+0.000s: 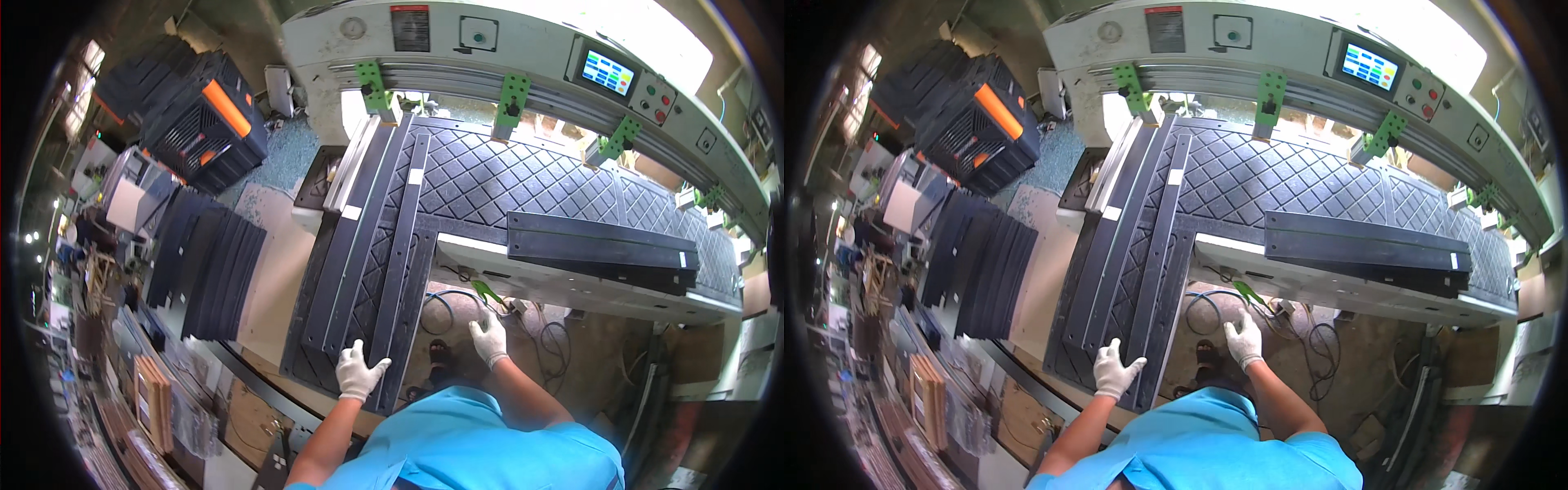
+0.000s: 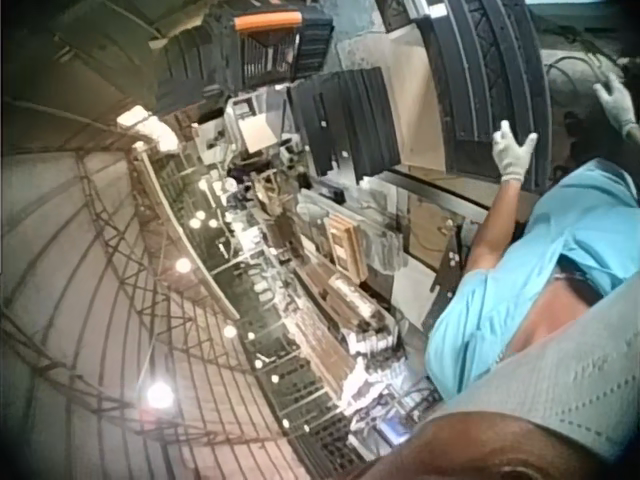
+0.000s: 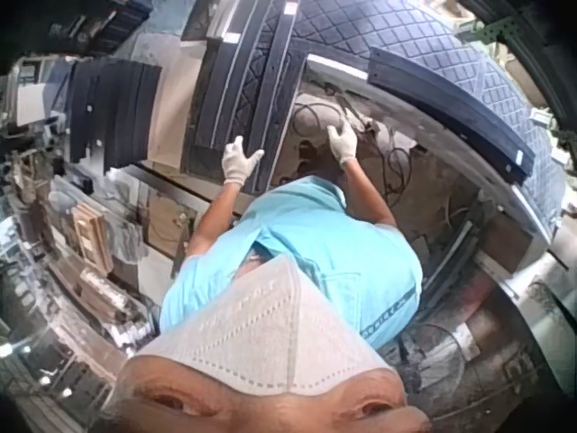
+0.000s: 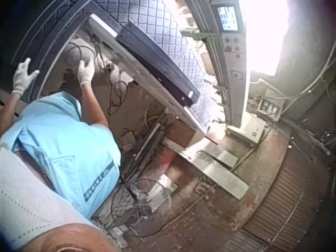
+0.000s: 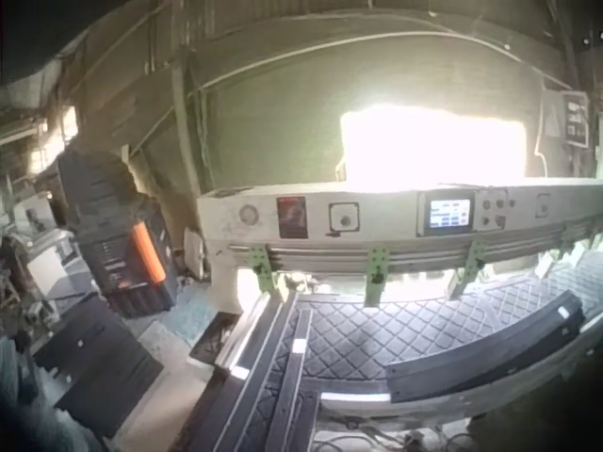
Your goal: The person assembles window frames by hand in a workshop. They pick up long black profiles, align them on a jig, and use a green-handled tool to secure the corners. The person handles the profiles one at a time, moving them from a stack to the assembly station.
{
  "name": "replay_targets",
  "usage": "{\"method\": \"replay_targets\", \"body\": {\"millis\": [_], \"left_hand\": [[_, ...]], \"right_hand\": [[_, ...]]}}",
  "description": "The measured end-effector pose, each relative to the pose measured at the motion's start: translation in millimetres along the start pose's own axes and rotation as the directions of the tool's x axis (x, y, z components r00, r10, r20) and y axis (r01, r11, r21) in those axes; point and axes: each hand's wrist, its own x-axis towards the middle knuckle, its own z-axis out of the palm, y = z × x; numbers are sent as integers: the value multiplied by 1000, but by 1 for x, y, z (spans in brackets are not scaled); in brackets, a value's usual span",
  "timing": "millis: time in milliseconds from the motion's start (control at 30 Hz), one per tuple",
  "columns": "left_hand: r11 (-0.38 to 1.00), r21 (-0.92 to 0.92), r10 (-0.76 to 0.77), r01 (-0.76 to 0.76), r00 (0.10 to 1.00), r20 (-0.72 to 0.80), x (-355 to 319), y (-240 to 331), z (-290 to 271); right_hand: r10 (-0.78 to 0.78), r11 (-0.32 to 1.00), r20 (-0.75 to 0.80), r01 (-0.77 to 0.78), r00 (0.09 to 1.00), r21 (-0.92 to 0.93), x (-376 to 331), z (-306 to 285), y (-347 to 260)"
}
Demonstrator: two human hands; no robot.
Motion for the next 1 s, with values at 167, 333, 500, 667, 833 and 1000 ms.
{"method": "replay_targets", "body": {"millis": [167, 333, 500, 667, 833, 1000], "left_hand": [[1000, 15, 19, -18, 1000, -11, -11, 9, 33], [931, -169, -316, 322, 947, 62, -49, -8, 19], [931, -263, -274, 252, 961, -50, -105, -12, -6], [908, -310, -317, 282, 946, -70, -187, -41, -21], [898, -340, -341, 278, 930, -139, -241, -60, -23], [884, -339, -387, 322, 910, -147, -251, -71, -31]], "right_hand": [[3, 990, -3, -2, 1000, 142, 0, 15, 24], [253, 864, 458, -411, 853, 289, -52, 42, -60], [374, 761, 594, -602, 712, 241, -80, 69, -47], [279, 870, 664, -475, 694, 132, -103, 95, -65], [275, 888, 679, -451, 680, 93, -113, 102, -57], [285, 923, 654, -385, 701, 10, -116, 79, -41]]}}
